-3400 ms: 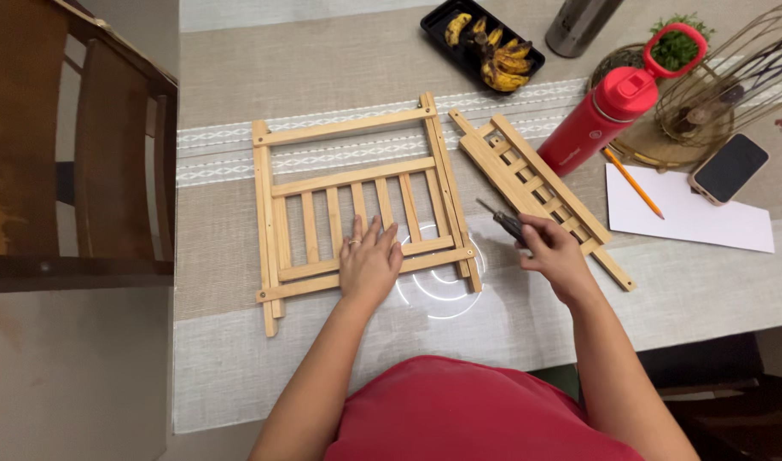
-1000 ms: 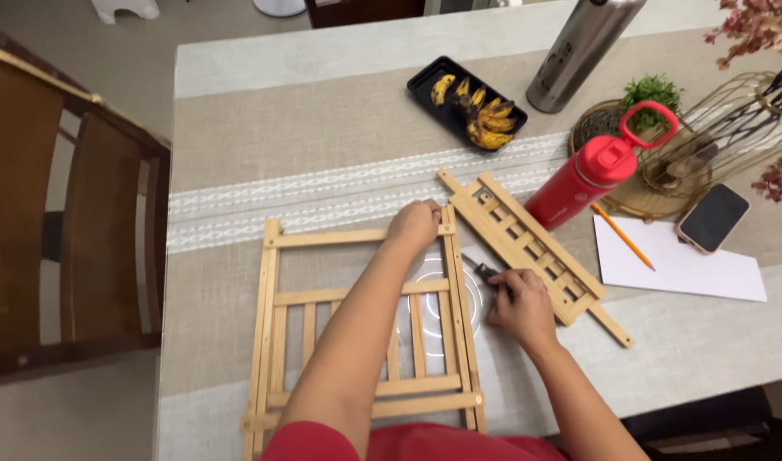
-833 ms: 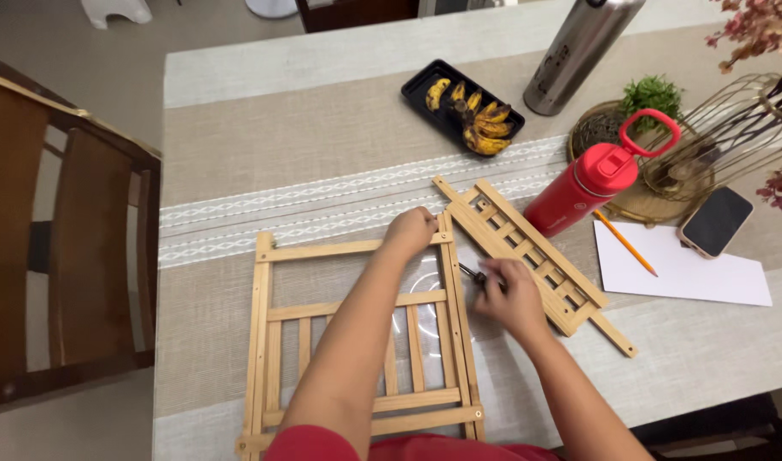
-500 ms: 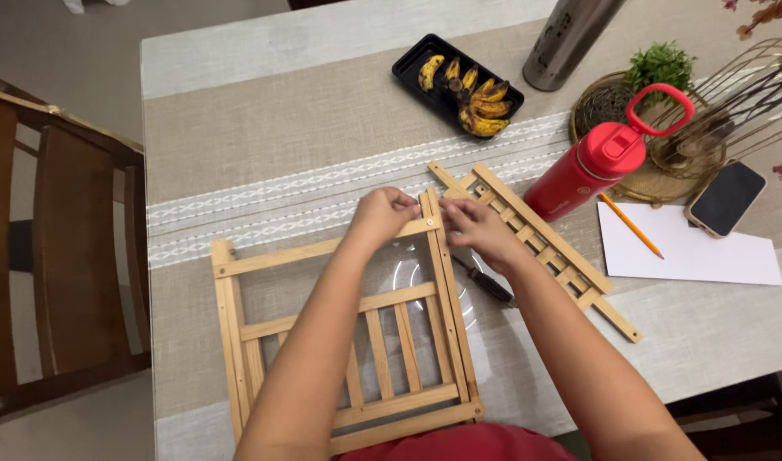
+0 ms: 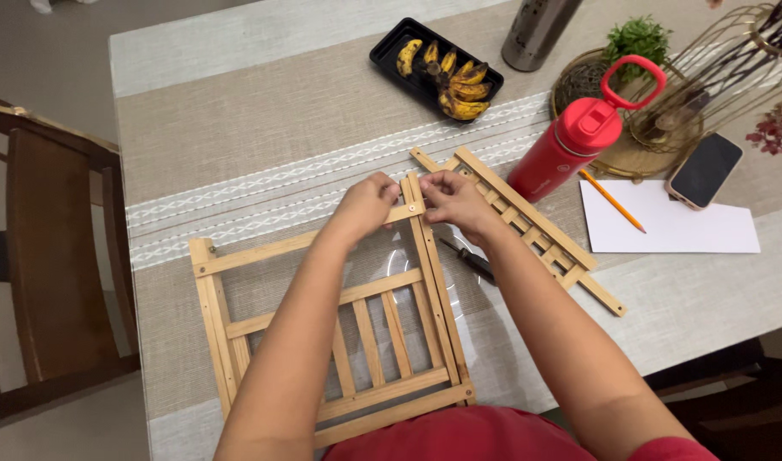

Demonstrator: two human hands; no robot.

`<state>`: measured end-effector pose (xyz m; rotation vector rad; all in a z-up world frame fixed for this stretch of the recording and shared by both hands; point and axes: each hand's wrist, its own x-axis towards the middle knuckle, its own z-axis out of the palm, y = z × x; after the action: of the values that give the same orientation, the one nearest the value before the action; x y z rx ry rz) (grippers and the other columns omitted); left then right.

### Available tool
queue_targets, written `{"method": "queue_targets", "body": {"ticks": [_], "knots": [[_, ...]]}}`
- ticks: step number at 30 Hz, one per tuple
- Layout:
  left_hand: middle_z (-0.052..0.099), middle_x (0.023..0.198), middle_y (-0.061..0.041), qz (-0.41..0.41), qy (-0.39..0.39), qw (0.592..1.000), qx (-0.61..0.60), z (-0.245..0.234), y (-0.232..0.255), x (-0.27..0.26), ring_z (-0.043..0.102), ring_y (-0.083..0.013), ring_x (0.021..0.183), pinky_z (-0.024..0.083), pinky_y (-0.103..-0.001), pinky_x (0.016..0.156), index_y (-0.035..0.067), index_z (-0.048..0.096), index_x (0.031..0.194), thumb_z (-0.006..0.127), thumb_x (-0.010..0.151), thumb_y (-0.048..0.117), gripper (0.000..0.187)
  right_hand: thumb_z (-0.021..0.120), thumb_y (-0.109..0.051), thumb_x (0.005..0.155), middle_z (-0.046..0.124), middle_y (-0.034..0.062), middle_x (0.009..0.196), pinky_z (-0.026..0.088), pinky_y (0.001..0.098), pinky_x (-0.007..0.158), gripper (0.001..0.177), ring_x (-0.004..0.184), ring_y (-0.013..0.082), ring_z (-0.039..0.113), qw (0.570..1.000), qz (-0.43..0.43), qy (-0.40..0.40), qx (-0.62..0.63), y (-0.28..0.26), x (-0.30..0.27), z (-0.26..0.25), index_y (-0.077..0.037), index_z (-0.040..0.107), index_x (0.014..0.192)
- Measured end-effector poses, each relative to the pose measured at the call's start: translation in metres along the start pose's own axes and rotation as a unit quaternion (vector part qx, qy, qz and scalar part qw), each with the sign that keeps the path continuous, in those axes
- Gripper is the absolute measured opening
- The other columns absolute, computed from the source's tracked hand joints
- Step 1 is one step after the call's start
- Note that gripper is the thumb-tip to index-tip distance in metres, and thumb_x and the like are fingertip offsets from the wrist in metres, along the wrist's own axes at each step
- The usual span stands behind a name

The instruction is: The person assembles a small wooden rack on a table. They align the frame and slats, then use a screwdriver to tighten screws at the joints, securing the structure.

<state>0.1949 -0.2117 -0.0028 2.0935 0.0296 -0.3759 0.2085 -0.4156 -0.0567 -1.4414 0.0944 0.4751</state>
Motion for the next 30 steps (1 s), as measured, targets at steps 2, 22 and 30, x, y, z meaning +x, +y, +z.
{"method": "queue_targets", "body": {"ticks": [2, 22, 30], "knots": [[0.075, 0.083, -0.008, 0.009, -0.021, 1.0, -0.001, -0.003, -0.005, 0.004, 0.074, -0.0189, 0.06, 0.058, -0.033, 0.061, 0.003, 0.068, 0.108, 0.067, 0.095, 0.025, 0.026, 0.065, -0.023, 0.098, 0.069, 0.003, 0.098, 0.06, 0.0228, 0.064, 0.028, 0.077, 0.0094, 0.068, 1.0, 0.011, -0.001, 0.006, 0.004, -0.001, 0.0, -0.003, 0.064, 0.118], [0.076, 0.08, -0.007, -0.052, -0.019, 0.998, -0.026, -0.009, -0.017, -0.002, 0.073, -0.0157, 0.059, 0.056, -0.028, 0.057, 0.003, 0.07, 0.105, 0.069, 0.096, 0.02, 0.019, 0.067, -0.018, 0.098, 0.071, 0.0038, 0.099, 0.057, 0.0231, 0.067, 0.025, 0.079, 0.0094, 0.067, 0.999, 0.014, -0.005, 0.043, 0.015, -0.007, 0.01, -0.003, 0.068, 0.118], [0.075, 0.08, -0.011, -0.059, -0.033, 0.997, -0.041, -0.009, -0.021, 0.001, 0.074, -0.0169, 0.061, 0.057, -0.028, 0.054, 0.0, 0.07, 0.104, 0.067, 0.098, 0.017, 0.018, 0.067, -0.017, 0.098, 0.07, 0.0052, 0.1, 0.056, 0.0235, 0.067, 0.026, 0.08, 0.0106, 0.066, 0.999, 0.007, -0.006, 0.041, 0.016, -0.008, 0.009, -0.002, 0.067, 0.12]]}}
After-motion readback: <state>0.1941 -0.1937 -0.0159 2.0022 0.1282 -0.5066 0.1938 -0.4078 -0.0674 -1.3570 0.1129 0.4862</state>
